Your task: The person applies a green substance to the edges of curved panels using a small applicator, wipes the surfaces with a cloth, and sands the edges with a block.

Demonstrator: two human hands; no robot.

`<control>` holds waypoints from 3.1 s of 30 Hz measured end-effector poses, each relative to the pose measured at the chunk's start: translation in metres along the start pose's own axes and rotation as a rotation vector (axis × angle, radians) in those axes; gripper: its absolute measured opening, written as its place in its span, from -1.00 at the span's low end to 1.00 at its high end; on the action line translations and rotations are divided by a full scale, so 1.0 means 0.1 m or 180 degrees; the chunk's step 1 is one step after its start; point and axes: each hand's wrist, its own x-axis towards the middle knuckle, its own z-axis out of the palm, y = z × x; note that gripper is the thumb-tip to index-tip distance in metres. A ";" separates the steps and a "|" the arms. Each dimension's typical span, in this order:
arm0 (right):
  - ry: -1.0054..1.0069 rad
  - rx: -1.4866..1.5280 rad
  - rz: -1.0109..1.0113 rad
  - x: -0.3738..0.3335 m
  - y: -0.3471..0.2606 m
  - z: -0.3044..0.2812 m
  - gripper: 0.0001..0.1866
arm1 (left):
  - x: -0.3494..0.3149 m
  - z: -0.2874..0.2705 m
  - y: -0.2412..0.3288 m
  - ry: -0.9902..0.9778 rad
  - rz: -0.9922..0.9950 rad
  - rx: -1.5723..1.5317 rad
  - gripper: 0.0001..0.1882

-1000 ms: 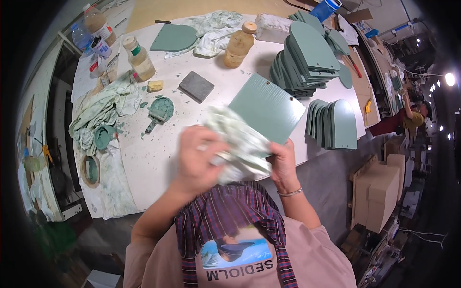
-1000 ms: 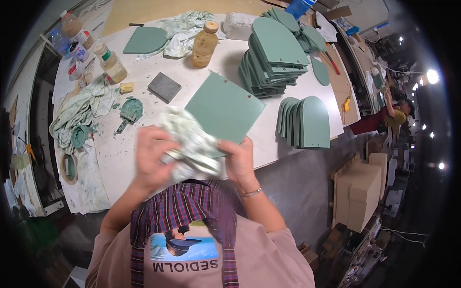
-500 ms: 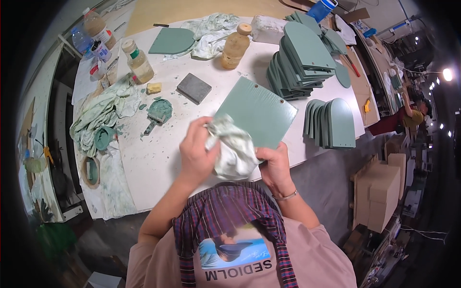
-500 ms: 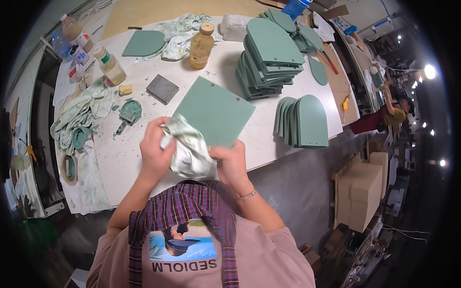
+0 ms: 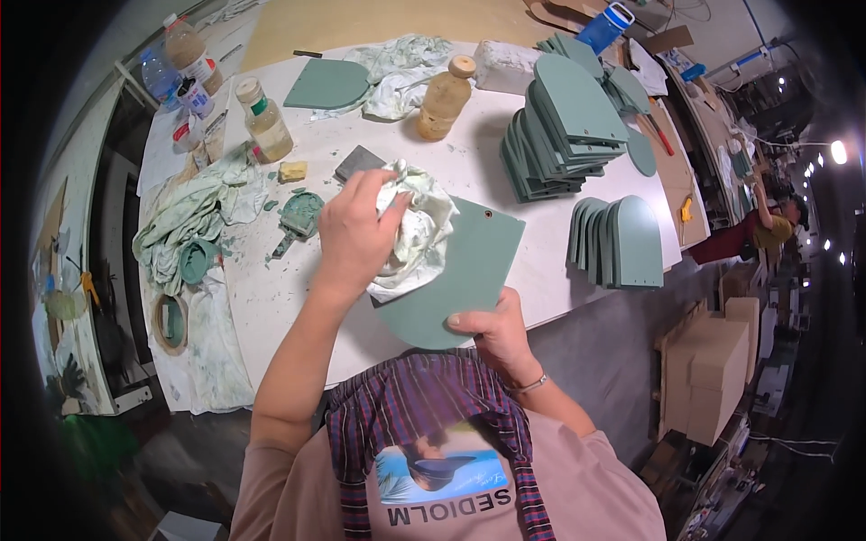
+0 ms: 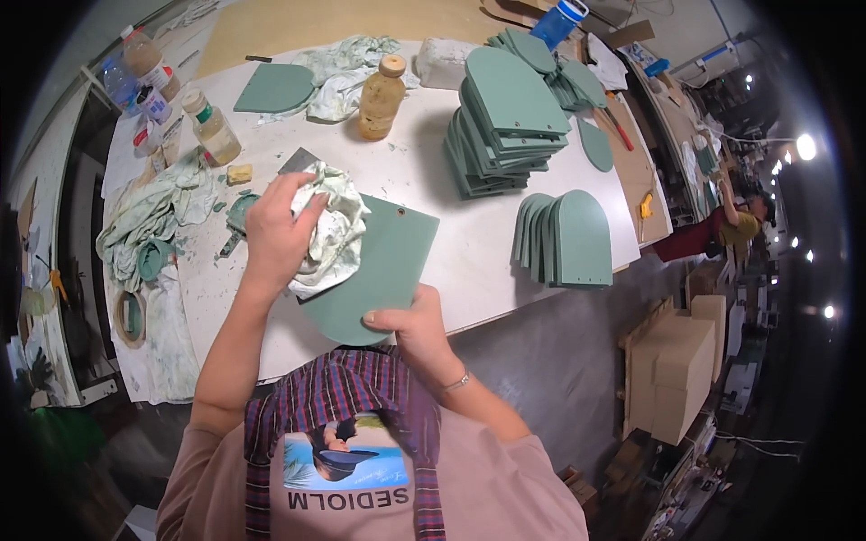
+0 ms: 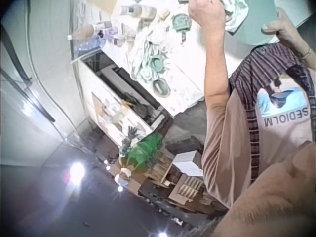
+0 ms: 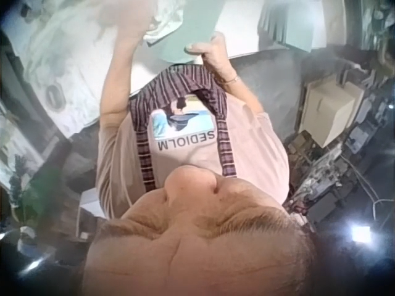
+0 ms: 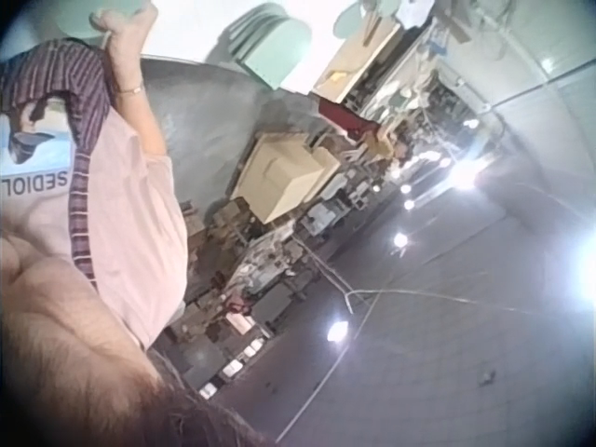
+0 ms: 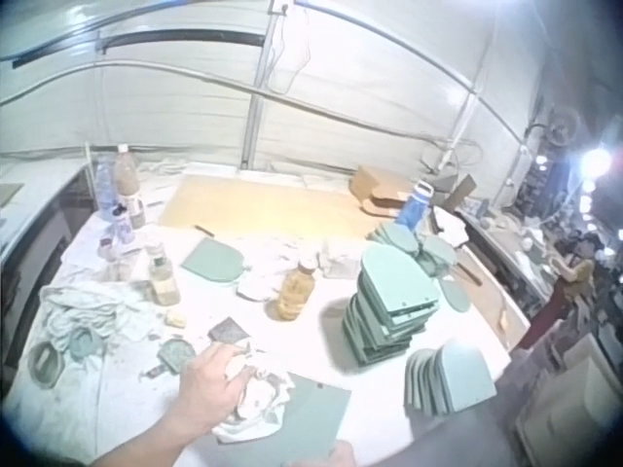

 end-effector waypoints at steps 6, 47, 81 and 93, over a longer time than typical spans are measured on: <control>0.0128 -0.0112 -0.0297 0.06 -0.01 -0.12 -0.70 | -0.76 -0.05 -0.34 -0.0595 -0.0362 -0.0435 -0.83; -0.0412 -0.1989 -0.0770 0.35 -0.16 -0.02 -0.85 | -0.11 0.31 0.23 -0.0335 0.1165 -0.0516 -0.93; 0.0304 -0.0746 -0.0649 0.05 -0.19 -0.25 -0.79 | -0.49 0.42 -0.59 -0.0049 -0.0246 -0.0059 -0.77; 0.0307 -0.0595 -0.0902 -0.04 -0.18 -0.29 -0.75 | -0.48 0.46 -0.52 -0.0058 -0.0224 -0.0239 -0.75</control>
